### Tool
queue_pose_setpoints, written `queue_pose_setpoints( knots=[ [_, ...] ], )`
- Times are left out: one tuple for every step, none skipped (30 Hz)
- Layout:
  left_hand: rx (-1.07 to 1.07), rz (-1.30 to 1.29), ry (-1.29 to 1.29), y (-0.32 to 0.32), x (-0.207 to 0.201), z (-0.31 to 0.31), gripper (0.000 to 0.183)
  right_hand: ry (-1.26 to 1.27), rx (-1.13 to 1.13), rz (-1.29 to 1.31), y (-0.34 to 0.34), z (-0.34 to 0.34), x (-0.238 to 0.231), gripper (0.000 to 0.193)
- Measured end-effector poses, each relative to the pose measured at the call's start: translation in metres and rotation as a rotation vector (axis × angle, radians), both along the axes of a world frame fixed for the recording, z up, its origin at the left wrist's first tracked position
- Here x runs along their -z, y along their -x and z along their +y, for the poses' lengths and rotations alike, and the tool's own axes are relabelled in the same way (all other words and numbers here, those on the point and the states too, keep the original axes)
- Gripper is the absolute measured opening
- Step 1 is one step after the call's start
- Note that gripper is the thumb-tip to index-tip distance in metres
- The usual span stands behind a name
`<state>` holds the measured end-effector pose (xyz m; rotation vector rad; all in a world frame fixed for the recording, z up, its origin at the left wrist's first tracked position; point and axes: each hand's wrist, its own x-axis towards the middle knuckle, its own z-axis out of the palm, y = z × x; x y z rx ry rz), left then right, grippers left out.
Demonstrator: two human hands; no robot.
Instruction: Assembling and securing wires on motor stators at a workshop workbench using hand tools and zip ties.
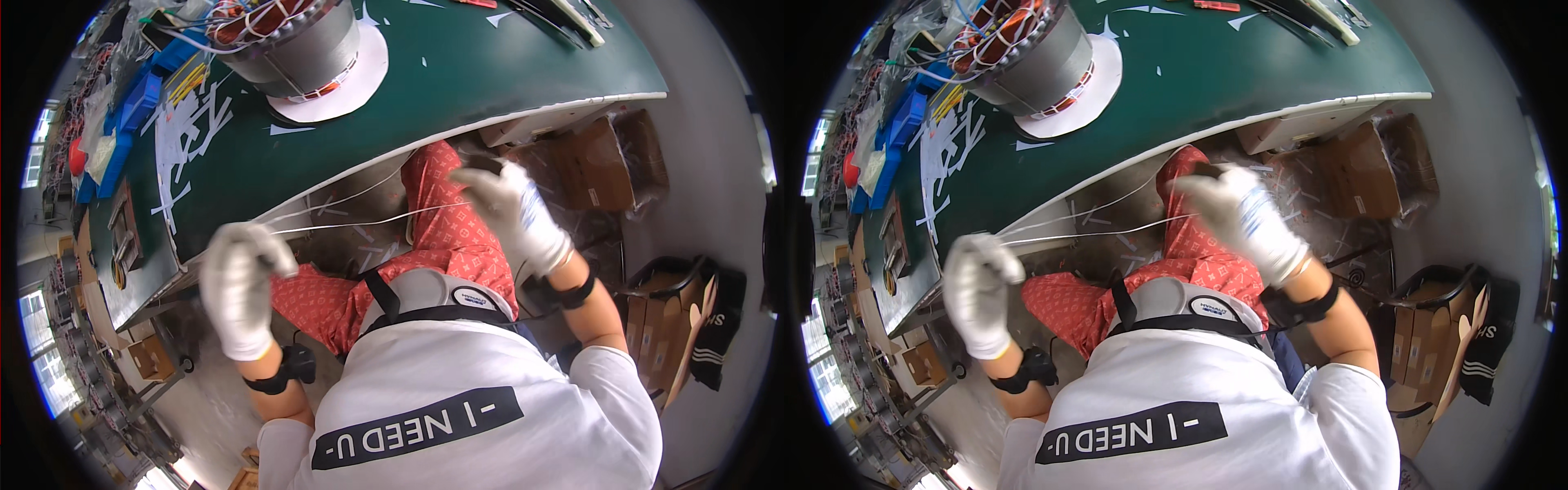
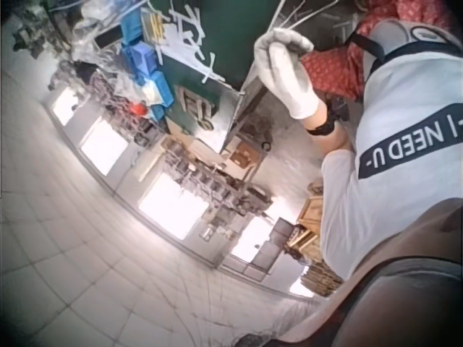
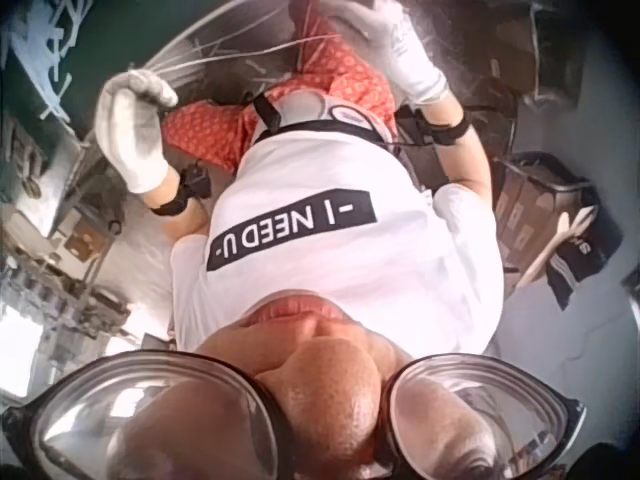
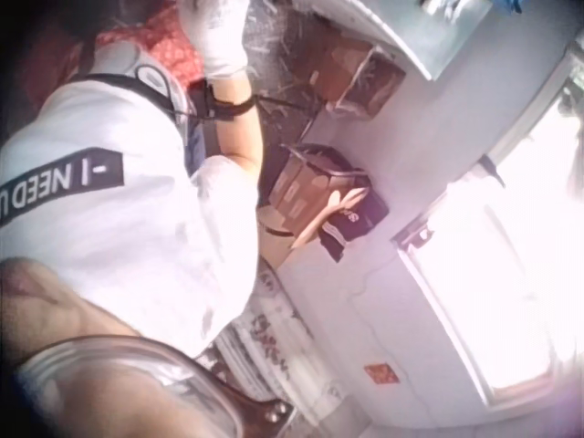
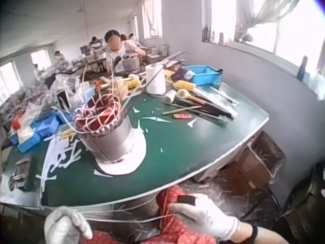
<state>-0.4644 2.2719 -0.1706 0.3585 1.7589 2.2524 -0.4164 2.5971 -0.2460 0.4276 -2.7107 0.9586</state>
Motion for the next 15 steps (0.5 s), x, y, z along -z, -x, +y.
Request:
queue_pose_setpoints(
  knots=[
    [0.05, 0.037, 0.159, -0.009, 0.008, 0.02, 0.022, 0.212, -0.15, 0.151, 0.001, -0.033, -0.023, 0.031],
    [0.161, -0.037, 0.252, -0.014, 0.017, 0.033, 0.022, 0.259, -0.188, 0.245, -0.002, -0.06, -0.035, 0.038],
    [0.172, -0.005, 0.511, -0.021, 0.015, 0.043, 0.021, 0.309, -0.23, 0.341, -0.001, -0.08, -0.04, 0.046],
    [0.176, -0.12, 0.361, -0.027, 0.023, 0.045, 0.021, 0.254, -0.279, 0.34, 0.006, -0.089, -0.033, 0.044],
    [0.173, -0.235, 0.208, -0.032, 0.035, 0.044, 0.022, 0.196, -0.335, 0.338, 0.009, -0.096, -0.02, 0.042],
    [0.291, -0.277, 0.243, -0.026, 0.037, 0.033, 0.034, 0.164, -0.338, 0.294, 0.009, -0.096, -0.012, 0.042],
    [0.306, -0.276, 0.241, -0.028, 0.04, 0.032, 0.034, 0.158, -0.325, 0.293, 0.006, -0.093, -0.009, 0.042],
    [0.364, -0.338, 0.159, -0.031, 0.038, 0.033, 0.041, 0.171, -0.332, 0.31, 0.001, -0.09, -0.009, 0.041],
    [0.421, -0.401, 0.076, -0.032, 0.037, 0.033, 0.05, 0.184, -0.34, 0.327, -0.003, -0.087, -0.008, 0.039],
    [0.525, -0.387, 0.103, -0.03, 0.047, 0.027, 0.065, 0.196, -0.333, 0.33, -0.006, -0.085, -0.003, 0.038],
    [0.53, -0.387, 0.102, -0.032, 0.053, 0.027, 0.065, 0.193, -0.329, 0.329, -0.007, -0.086, 0.005, 0.038],
    [0.552, -0.397, 0.026, -0.033, 0.058, 0.028, 0.07, 0.239, -0.332, 0.345, -0.005, -0.086, 0.011, 0.036],
    [0.573, -0.406, -0.051, -0.034, 0.061, 0.028, 0.074, 0.285, -0.336, 0.361, -0.003, -0.085, 0.015, 0.035],
    [0.512, -0.421, -0.047, -0.037, 0.062, 0.029, 0.081, 0.46, -0.338, 0.363, 0.001, -0.084, 0.011, 0.031],
    [0.518, -0.422, -0.046, -0.035, 0.064, 0.029, 0.081, 0.606, -0.243, 0.206, -0.004, -0.085, 0.008, 0.019]
  ],
)
